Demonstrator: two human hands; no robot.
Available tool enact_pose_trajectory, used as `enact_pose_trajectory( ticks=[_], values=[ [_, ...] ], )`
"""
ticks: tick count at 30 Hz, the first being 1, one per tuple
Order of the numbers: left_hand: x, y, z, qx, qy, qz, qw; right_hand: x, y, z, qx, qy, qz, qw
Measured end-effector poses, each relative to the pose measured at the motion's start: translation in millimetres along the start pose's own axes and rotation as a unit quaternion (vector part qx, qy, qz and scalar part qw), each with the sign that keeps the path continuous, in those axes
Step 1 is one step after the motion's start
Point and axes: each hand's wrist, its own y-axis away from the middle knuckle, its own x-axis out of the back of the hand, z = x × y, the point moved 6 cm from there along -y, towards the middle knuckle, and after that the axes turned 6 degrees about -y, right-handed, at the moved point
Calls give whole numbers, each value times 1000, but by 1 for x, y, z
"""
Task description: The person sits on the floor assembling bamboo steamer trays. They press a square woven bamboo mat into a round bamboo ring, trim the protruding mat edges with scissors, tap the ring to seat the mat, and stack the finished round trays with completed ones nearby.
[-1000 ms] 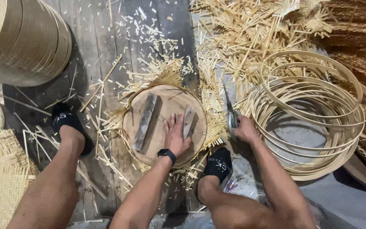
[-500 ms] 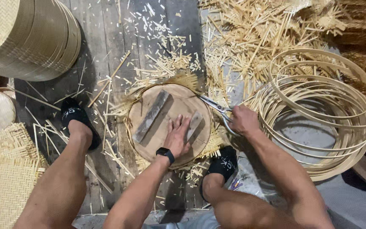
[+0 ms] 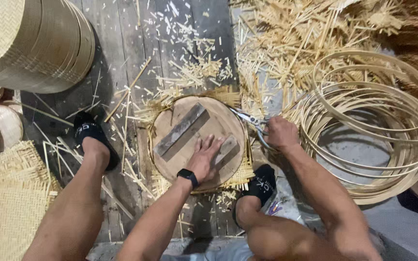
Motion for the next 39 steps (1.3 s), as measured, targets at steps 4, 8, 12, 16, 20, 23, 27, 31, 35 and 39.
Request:
enact_pose_trajectory(
  ticks=[4, 8, 12, 16, 20, 23, 27, 31, 35, 39],
  values=[
    [0, 0, -2, 13, 16, -32, 999, 20, -10, -36, 140, 77, 166, 973],
    [-1, 2, -5, 8, 2, -63, 998, 15, -20, -31, 29, 41, 27, 998],
    [0, 11, -9, -34, -33, -107, 993, 15, -3, -20, -8, 16, -42, 999],
    [-2, 13, -13, -24, -45, -128, 991, 15, -9, -32, 33, 29, 58, 997],
    [-1, 12, -14, -44, -62, -110, 991, 9, -24, -39, 72, 41, 89, 993],
    [-1, 16, -17, -80, -69, -133, 986, -1, -17, -22, 17, 50, -42, 998],
    [-10, 24, -27, -77, -58, -195, 976, 0, -4, -13, -67, -14, -110, 992],
    [-19, 22, -33, -82, -45, -187, 978, 7, -22, -39, 51, 72, 15, 996],
    [-19, 30, -39, -144, -122, -166, 968, -17, -26, -4, -54, -84, -59, 993],
    [-17, 38, -50, -71, -240, -239, 938, -21, -5, 25, -26, -49, -43, 998]
  ],
)
